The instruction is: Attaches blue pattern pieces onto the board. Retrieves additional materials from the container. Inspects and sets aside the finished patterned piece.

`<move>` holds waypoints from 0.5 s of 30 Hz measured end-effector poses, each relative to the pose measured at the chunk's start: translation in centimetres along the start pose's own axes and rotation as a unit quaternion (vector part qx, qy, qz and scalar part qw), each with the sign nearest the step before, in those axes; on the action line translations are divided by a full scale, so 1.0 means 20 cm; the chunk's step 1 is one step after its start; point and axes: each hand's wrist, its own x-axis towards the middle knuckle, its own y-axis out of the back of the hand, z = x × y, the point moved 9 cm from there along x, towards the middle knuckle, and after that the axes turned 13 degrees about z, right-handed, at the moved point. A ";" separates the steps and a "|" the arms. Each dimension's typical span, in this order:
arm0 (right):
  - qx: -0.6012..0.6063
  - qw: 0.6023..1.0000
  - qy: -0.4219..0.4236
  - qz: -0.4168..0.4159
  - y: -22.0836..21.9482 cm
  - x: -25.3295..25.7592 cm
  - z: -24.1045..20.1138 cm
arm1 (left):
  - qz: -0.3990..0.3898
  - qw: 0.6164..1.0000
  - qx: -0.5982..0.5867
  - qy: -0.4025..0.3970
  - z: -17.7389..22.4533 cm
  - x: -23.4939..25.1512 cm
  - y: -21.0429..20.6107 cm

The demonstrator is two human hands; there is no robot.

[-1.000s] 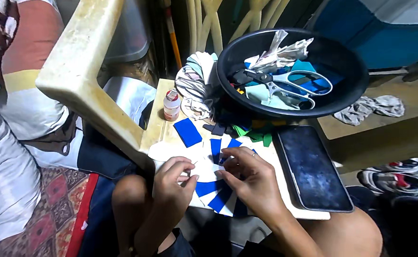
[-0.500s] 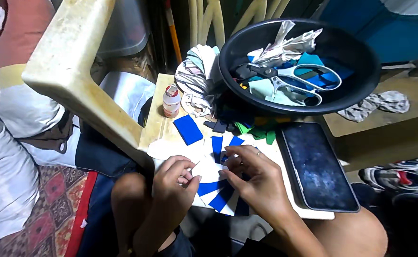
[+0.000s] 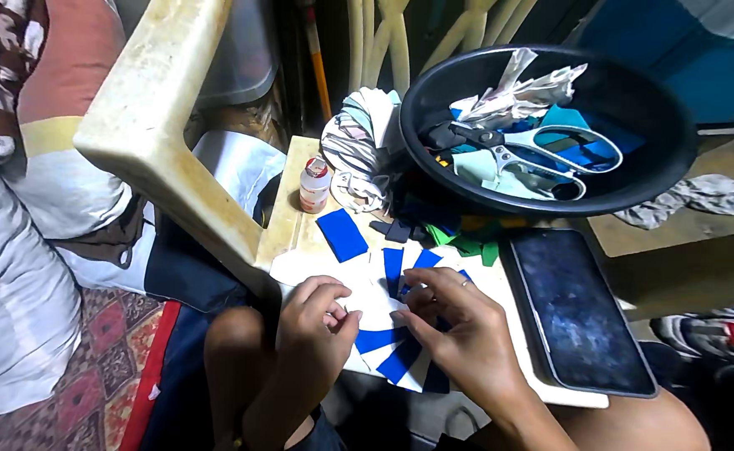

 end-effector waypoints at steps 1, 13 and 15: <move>0.005 1.000 0.005 0.003 0.00 0.00 -0.01 | 0.004 1.000 -0.001 -0.005 0.00 0.00 0.00; -0.018 1.000 0.002 -0.002 0.00 -0.02 0.01 | 0.008 0.999 -0.003 -0.033 0.01 -0.01 0.00; -0.022 1.000 0.001 -0.002 0.00 -0.02 0.01 | 0.009 0.999 -0.001 -0.034 0.01 -0.01 0.00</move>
